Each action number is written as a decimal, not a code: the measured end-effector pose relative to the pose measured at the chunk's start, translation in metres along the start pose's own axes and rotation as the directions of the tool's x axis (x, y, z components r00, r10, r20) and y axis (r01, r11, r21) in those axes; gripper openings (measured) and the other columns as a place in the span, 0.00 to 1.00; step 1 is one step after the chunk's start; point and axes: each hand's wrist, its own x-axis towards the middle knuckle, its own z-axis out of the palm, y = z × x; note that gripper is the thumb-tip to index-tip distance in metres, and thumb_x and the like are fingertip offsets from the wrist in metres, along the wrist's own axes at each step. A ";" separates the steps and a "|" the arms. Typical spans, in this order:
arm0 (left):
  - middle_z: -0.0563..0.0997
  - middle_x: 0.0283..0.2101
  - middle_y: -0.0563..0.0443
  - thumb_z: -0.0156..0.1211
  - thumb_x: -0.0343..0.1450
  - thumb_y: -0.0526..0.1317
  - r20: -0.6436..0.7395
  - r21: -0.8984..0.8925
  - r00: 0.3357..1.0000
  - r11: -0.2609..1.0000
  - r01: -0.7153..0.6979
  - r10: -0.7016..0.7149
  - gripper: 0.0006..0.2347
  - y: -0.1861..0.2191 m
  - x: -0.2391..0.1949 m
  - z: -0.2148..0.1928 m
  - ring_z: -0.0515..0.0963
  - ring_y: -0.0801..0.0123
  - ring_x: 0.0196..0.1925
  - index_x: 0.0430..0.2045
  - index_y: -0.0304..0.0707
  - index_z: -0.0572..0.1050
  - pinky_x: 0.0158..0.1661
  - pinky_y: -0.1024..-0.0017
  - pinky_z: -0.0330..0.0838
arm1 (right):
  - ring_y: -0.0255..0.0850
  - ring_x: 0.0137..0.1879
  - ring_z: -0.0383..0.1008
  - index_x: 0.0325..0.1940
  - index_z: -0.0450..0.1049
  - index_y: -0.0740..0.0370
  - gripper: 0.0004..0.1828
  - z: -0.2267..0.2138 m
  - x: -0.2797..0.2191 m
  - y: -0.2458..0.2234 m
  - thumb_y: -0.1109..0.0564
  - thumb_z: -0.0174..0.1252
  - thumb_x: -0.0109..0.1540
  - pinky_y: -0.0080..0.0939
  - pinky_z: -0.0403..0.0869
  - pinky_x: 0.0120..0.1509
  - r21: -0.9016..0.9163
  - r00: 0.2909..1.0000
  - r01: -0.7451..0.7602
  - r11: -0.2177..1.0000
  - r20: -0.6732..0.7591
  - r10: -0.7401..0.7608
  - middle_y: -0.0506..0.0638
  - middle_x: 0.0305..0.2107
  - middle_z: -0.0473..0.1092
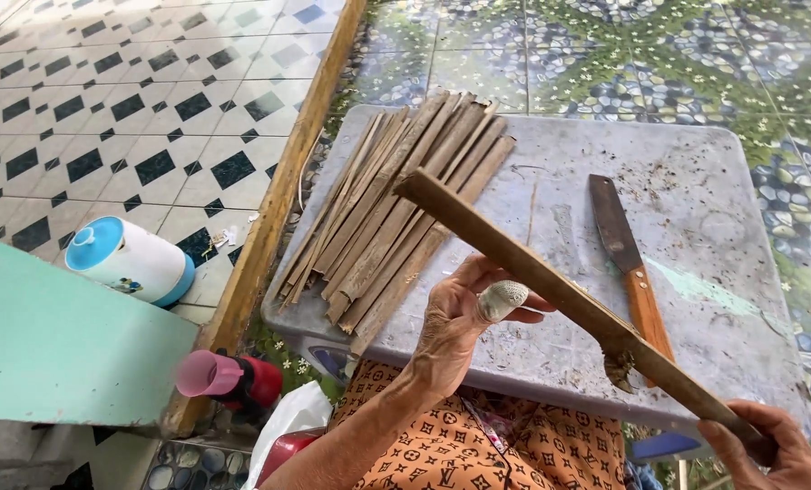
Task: The person uses a machete to split bamboo poles into thinner strips on a plastic table. They repeatedly strike the bamboo, peel off outer layers, and stack the finished strips. A second person briefly walks by in the background.
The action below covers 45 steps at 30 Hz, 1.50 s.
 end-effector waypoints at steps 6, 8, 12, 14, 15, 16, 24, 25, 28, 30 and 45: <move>0.82 0.44 0.35 0.66 0.72 0.38 -0.075 0.067 0.997 0.997 -0.030 0.035 0.15 0.005 0.003 -0.008 0.87 0.49 0.37 0.47 0.26 0.74 0.39 0.59 0.86 | 0.46 0.40 0.72 0.51 0.83 0.68 0.14 0.003 0.008 0.011 0.64 0.70 0.62 0.40 0.71 0.51 0.069 0.990 -0.070 0.995 0.125 0.061 0.57 0.35 0.77; 0.84 0.41 0.33 0.65 0.72 0.38 -0.094 0.058 0.994 0.997 -0.047 0.052 0.14 0.008 0.007 -0.008 0.87 0.47 0.35 0.46 0.27 0.74 0.36 0.58 0.86 | 0.49 0.40 0.72 0.50 0.82 0.73 0.12 0.004 0.012 0.005 0.67 0.69 0.62 0.43 0.70 0.50 0.089 0.978 -0.136 0.987 0.170 0.120 0.60 0.36 0.77; 0.82 0.45 0.36 0.64 0.72 0.36 -0.209 0.094 0.971 0.991 -0.096 0.114 0.16 0.010 0.013 -0.010 0.86 0.49 0.31 0.50 0.26 0.71 0.32 0.61 0.85 | 0.46 0.39 0.70 0.50 0.84 0.67 0.13 0.004 0.012 0.009 0.63 0.71 0.62 0.41 0.67 0.48 0.046 0.978 -0.144 0.988 0.161 0.135 0.56 0.33 0.77; 0.81 0.46 0.35 0.64 0.72 0.36 -0.221 0.082 0.964 0.988 -0.131 0.147 0.16 0.009 0.017 -0.009 0.86 0.49 0.31 0.51 0.25 0.69 0.32 0.62 0.85 | 0.42 0.39 0.69 0.49 0.85 0.65 0.12 0.001 0.010 0.006 0.61 0.71 0.62 0.40 0.67 0.47 0.019 0.985 -0.108 0.994 0.137 0.105 0.54 0.31 0.76; 0.83 0.40 0.35 0.67 0.71 0.35 -0.253 0.049 0.960 0.992 -0.114 0.122 0.13 0.011 0.019 -0.005 0.87 0.50 0.30 0.45 0.27 0.73 0.31 0.64 0.85 | 0.44 0.41 0.69 0.49 0.85 0.67 0.11 0.000 0.008 0.000 0.62 0.71 0.62 0.43 0.67 0.47 0.050 0.982 -0.135 0.990 0.138 0.127 0.55 0.32 0.75; 0.85 0.33 0.35 0.70 0.69 0.35 -0.285 0.016 0.954 0.995 -0.097 0.097 0.11 0.013 0.020 -0.002 0.87 0.51 0.29 0.39 0.28 0.76 0.30 0.65 0.86 | 0.46 0.42 0.68 0.48 0.84 0.70 0.11 -0.001 0.006 -0.007 0.63 0.70 0.62 0.46 0.67 0.46 0.081 0.979 -0.162 0.984 0.139 0.149 0.57 0.33 0.74; 0.84 0.43 0.34 0.62 0.74 0.38 -0.095 0.068 0.979 0.982 -0.174 0.180 0.06 0.013 0.017 0.015 0.87 0.47 0.41 0.39 0.36 0.74 0.41 0.64 0.83 | 0.52 0.44 0.66 0.53 0.81 0.70 0.14 -0.012 0.003 -0.033 0.61 0.64 0.65 0.50 0.63 0.50 0.266 0.941 -0.317 0.910 0.210 0.266 0.60 0.36 0.70; 0.83 0.46 0.38 0.60 0.75 0.38 -0.048 0.173 0.970 0.958 -0.227 0.239 0.06 0.013 0.017 0.021 0.87 0.50 0.43 0.39 0.38 0.73 0.44 0.64 0.82 | 0.51 0.45 0.66 0.54 0.81 0.68 0.16 -0.015 0.001 -0.039 0.57 0.64 0.64 0.49 0.64 0.53 0.256 0.940 -0.321 0.912 0.207 0.273 0.59 0.37 0.71; 0.82 0.49 0.43 0.55 0.79 0.41 0.098 0.296 0.932 0.884 -0.361 0.348 0.04 0.001 0.008 0.028 0.81 0.55 0.58 0.43 0.42 0.71 0.63 0.53 0.78 | 0.53 0.42 0.72 0.54 0.80 0.70 0.16 -0.011 -0.001 -0.021 0.57 0.61 0.65 0.51 0.73 0.49 0.356 0.953 -0.282 0.891 0.212 0.217 0.61 0.36 0.74; 0.81 0.50 0.46 0.53 0.80 0.38 0.190 0.418 0.902 0.799 -0.431 0.387 0.02 -0.013 0.005 0.033 0.82 0.52 0.59 0.43 0.43 0.71 0.63 0.53 0.79 | 0.50 0.40 0.70 0.53 0.80 0.67 0.16 -0.010 -0.004 -0.020 0.55 0.60 0.66 0.48 0.69 0.46 0.321 0.963 -0.247 0.914 0.184 0.196 0.59 0.35 0.73; 0.71 0.58 0.40 0.28 0.87 0.39 0.894 0.409 0.416 0.685 -0.603 -0.167 0.15 -0.021 -0.058 0.083 0.73 0.51 0.62 0.59 0.28 0.63 0.65 0.58 0.72 | 0.39 0.22 0.58 0.51 0.75 0.65 0.23 -0.005 -0.008 -0.034 0.43 0.46 0.75 0.41 0.66 0.26 0.540 0.990 -0.138 0.831 0.045 0.135 0.50 0.25 0.60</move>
